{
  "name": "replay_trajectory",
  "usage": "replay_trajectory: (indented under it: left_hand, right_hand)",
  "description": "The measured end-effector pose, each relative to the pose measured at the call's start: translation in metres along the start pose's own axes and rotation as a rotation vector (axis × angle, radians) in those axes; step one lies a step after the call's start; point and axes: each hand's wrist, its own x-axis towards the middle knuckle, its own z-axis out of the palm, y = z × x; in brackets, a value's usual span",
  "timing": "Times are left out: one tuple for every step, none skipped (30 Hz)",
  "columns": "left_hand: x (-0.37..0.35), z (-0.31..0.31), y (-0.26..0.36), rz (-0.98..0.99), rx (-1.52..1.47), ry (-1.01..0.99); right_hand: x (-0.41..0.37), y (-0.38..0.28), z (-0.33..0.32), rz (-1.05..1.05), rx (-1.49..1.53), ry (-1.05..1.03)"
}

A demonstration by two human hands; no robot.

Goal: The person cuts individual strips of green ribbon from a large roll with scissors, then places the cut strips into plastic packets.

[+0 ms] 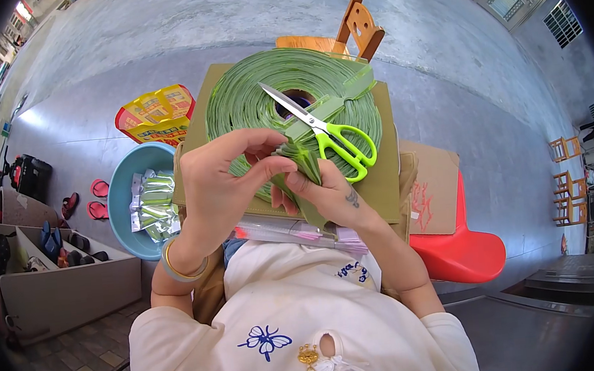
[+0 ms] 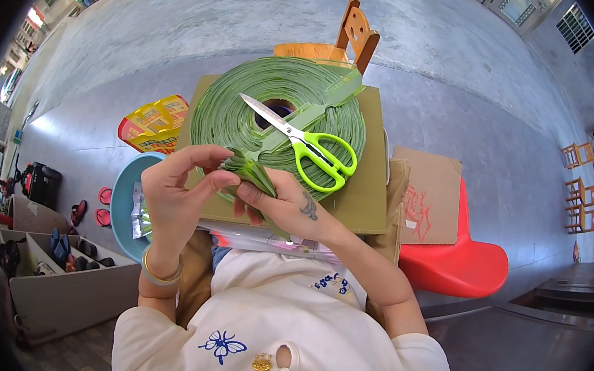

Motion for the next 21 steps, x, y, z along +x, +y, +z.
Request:
replay_trajectory:
  left_hand:
    - [0.0,-0.002,-0.002,-0.025,-0.034,-0.014]
    - [0.001,-0.005,-0.003,-0.04,-0.047,-0.063]
    - [0.002,-0.009,-0.003,-0.056,-0.06,-0.113]
    - [0.002,-0.012,-0.003,-0.072,-0.072,-0.162]
    - [0.003,-0.015,-0.005,-0.084,-0.097,-0.199]
    - [0.003,-0.018,-0.006,-0.095,-0.121,-0.235]
    - [0.004,-0.021,-0.006,-0.106,-0.145,-0.271]
    - [0.005,-0.022,-0.006,-0.126,-0.172,-0.286]
    - [0.005,-0.023,-0.005,-0.146,-0.2,-0.3]
    - [0.006,-0.024,-0.005,-0.166,-0.227,-0.314]
    - [0.005,-0.024,-0.005,-0.166,-0.212,-0.307]
    - [0.005,-0.024,-0.006,-0.167,-0.198,-0.301]
    - [0.004,-0.024,-0.007,-0.167,-0.184,-0.295]
    - [0.004,-0.023,-0.007,-0.158,-0.19,-0.28]
    - [0.003,-0.022,-0.007,-0.15,-0.195,-0.266]
    - [0.003,-0.02,-0.007,-0.141,-0.201,-0.252]
    - [0.002,-0.018,-0.006,-0.096,-0.138,-0.222]
    - [0.002,-0.015,-0.004,-0.05,-0.074,-0.193]
    - [0.002,-0.014,-0.003,-0.005,-0.012,-0.164]
    - [0.002,-0.015,-0.002,0.041,0.022,-0.193]
    - [0.003,-0.017,-0.002,0.086,0.056,-0.222]
  right_hand:
    - [-0.002,-0.002,0.0,0.027,0.021,-0.029]
    - [-0.003,-0.005,-0.002,0.06,0.035,-0.063]
    - [-0.004,-0.008,-0.003,0.094,0.049,-0.098]
    - [-0.005,-0.009,-0.004,0.128,0.063,-0.133]
    - [-0.005,-0.009,-0.005,0.123,0.063,-0.149]
    - [-0.004,-0.01,-0.005,0.118,0.063,-0.164]
    - [-0.004,-0.01,-0.006,0.113,0.063,-0.18]
    - [-0.004,-0.009,-0.006,0.113,0.052,-0.183]
    - [-0.005,-0.008,-0.007,0.112,0.042,-0.186]
    - [-0.005,-0.007,-0.007,0.112,0.031,-0.19]
    - [-0.005,-0.007,-0.006,0.109,0.011,-0.179]
    - [-0.005,-0.006,-0.006,0.106,-0.009,-0.168]
    - [-0.005,-0.006,-0.006,0.103,-0.028,-0.156]
    - [-0.004,-0.006,-0.006,0.101,-0.039,-0.156]
    - [-0.004,-0.005,-0.007,0.099,-0.05,-0.156]
    - [-0.003,-0.004,-0.007,0.098,-0.06,-0.157]
    - [-0.003,-0.004,-0.006,0.101,-0.053,-0.151]
    - [-0.003,-0.004,-0.006,0.104,-0.047,-0.146]
    - [-0.004,-0.004,-0.006,0.107,-0.04,-0.14]
    - [-0.004,-0.005,-0.006,0.123,-0.022,-0.162]
    - [-0.003,-0.006,-0.007,0.14,-0.005,-0.183]
